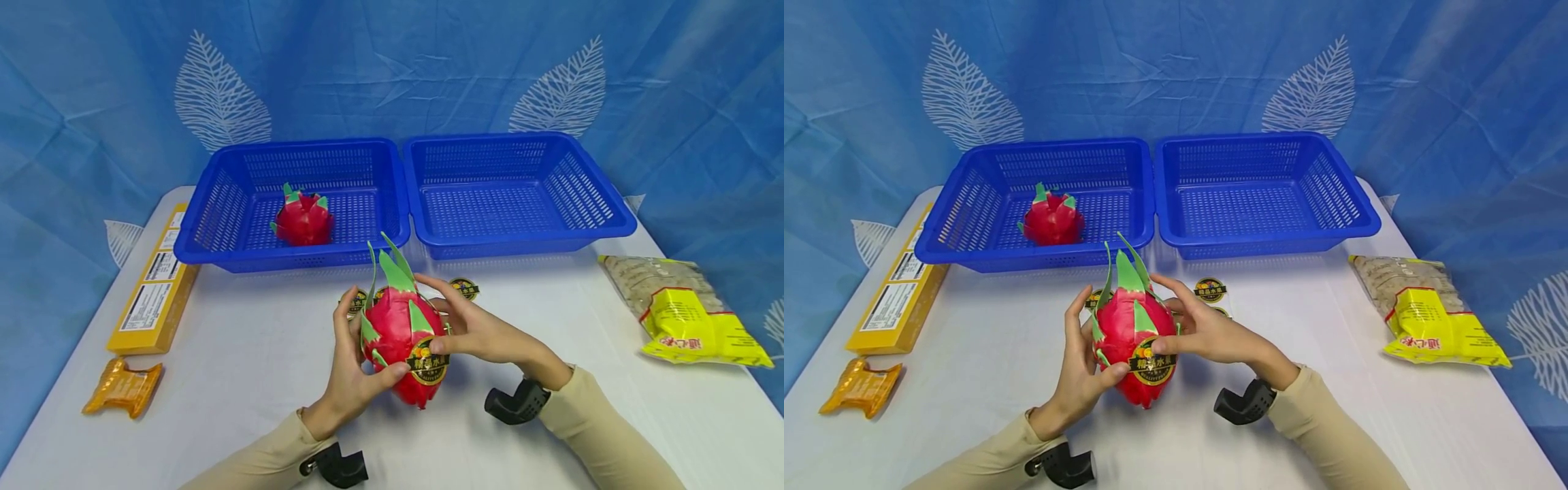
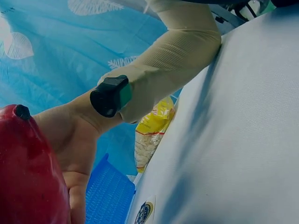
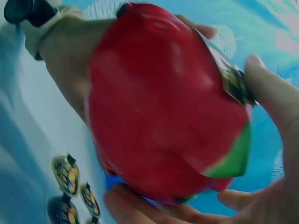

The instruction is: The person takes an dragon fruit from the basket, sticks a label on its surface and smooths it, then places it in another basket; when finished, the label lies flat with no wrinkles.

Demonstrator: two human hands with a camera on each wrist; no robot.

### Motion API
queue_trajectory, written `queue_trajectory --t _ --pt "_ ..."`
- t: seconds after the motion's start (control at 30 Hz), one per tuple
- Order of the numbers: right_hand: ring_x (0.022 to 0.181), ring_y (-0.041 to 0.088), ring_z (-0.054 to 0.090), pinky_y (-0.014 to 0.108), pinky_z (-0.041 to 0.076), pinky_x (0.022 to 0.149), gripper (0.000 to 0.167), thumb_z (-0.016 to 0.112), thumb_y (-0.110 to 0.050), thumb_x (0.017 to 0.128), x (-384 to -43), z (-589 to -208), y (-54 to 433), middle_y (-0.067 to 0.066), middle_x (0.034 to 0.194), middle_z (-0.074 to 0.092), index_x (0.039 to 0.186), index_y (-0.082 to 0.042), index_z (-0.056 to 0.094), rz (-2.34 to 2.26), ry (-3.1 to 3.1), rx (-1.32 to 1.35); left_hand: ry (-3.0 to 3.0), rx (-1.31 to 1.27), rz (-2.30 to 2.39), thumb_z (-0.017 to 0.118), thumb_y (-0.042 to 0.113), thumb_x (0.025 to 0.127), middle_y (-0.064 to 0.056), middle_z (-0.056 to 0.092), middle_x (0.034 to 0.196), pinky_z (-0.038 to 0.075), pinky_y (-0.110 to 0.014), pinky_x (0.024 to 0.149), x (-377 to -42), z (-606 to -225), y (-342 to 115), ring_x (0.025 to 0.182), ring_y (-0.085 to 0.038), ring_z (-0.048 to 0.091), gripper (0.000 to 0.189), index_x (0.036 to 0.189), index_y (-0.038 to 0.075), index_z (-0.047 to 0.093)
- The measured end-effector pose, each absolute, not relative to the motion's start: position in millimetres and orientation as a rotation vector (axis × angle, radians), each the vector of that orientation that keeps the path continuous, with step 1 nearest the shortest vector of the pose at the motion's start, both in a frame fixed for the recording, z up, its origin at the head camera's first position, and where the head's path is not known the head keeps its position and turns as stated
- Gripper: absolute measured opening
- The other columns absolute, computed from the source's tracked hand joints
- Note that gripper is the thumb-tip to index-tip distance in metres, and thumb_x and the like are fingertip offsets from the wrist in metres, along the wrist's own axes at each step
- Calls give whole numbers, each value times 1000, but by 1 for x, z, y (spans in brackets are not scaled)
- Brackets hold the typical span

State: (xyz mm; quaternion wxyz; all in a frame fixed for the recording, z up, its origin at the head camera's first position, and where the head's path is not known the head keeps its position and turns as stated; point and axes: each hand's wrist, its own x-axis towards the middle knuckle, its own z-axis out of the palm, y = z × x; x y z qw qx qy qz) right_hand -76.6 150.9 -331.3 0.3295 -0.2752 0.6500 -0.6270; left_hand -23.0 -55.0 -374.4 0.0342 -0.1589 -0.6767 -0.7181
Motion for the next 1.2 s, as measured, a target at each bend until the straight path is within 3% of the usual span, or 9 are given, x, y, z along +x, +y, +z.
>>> queue_trajectory --t 0.2,0.43,0.6,1.0,1.2 --pt "123 43 40 42 50 87 98 67 -16 81 -78 -333 154 23 142 24 143 -37 -7 -1636 1663 -749 -2057 -531 -2203 71 38 72 -15 49 128 53 -32 82 -23 -376 -54 108 -13 57 100 142 20 2" --pt "120 38 46 36 51 87 84 61 -13 86 -77 -331 155 15 150 11 146 -30 5 -1585 1712 -798 -2066 -576 -2142 71 41 72 -14 50 127 53 -33 81 -25 -376 -55 107 -16 57 96 141 18 8" --pt "118 36 48 39 51 86 80 59 -6 85 -76 -330 153 17 148 15 145 -24 9 -1630 1699 -803 -2109 -568 -2149 71 42 72 -12 49 128 53 -31 82 -27 -378 -56 108 -19 57 94 140 17 12" --pt "108 33 57 40 54 80 76 62 -8 83 -75 -329 150 22 138 29 143 -20 16 -1695 1773 -773 -2162 -627 -2183 71 36 75 -12 47 130 52 -30 84 -31 -375 -60 110 -21 55 87 139 11 18" --pt "104 32 59 42 54 78 77 63 -9 82 -74 -326 150 22 134 32 142 -21 17 -1723 1799 -722 -2294 -665 -2103 69 37 76 -9 47 131 49 -33 90 -38 -372 -66 115 -22 52 84 141 20 19"
